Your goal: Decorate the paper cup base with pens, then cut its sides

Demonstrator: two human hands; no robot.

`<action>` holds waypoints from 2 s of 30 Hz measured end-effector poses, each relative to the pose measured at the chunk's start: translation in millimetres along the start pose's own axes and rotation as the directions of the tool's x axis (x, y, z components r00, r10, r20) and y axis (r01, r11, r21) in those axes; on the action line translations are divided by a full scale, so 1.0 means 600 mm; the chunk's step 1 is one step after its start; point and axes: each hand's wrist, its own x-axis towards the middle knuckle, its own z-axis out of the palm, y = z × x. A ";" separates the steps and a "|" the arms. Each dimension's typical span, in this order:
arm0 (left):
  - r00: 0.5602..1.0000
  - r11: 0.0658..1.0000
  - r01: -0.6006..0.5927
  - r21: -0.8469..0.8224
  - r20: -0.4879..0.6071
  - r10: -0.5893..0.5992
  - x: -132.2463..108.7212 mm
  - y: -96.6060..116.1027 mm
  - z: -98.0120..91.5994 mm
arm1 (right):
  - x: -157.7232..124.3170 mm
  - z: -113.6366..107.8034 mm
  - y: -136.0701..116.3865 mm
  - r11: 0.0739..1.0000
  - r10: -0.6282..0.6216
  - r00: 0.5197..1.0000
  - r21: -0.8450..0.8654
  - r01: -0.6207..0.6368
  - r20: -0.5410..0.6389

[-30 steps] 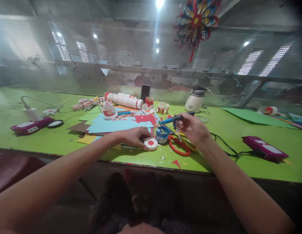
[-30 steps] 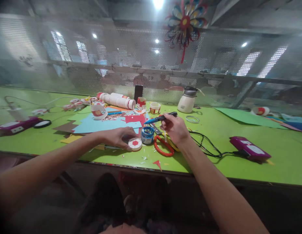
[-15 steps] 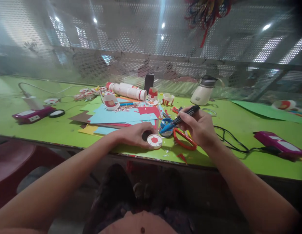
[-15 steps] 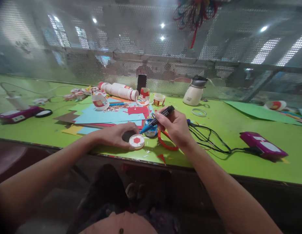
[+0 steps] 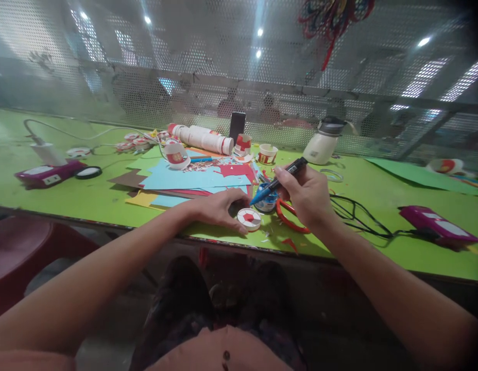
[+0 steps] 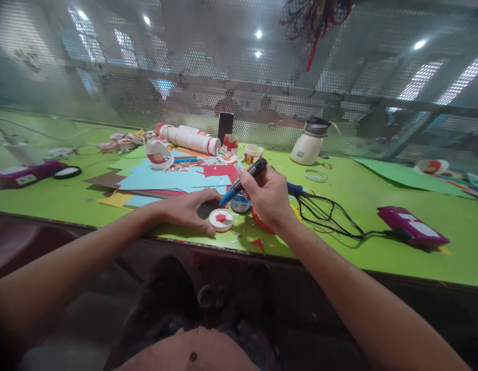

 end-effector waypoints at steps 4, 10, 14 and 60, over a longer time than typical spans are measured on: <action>0.999 0.999 -0.023 0.032 0.036 0.022 0.002 0.002 -0.003 | -0.005 0.011 0.013 1.000 -0.025 0.999 -0.011 0.024 -0.048; 0.999 0.998 -0.031 0.057 0.024 0.030 0.005 0.001 -0.003 | -0.015 0.010 0.034 0.988 -0.116 0.987 -0.114 0.104 -0.107; 1.000 0.999 -0.013 0.046 0.002 0.013 0.006 -0.001 0.000 | -0.019 0.007 0.035 0.967 -0.167 0.983 -0.206 0.148 -0.075; 0.998 0.995 -0.057 0.077 -0.011 0.058 0.009 -0.005 0.003 | -0.034 0.015 0.044 0.922 -0.203 0.975 -0.319 0.220 0.087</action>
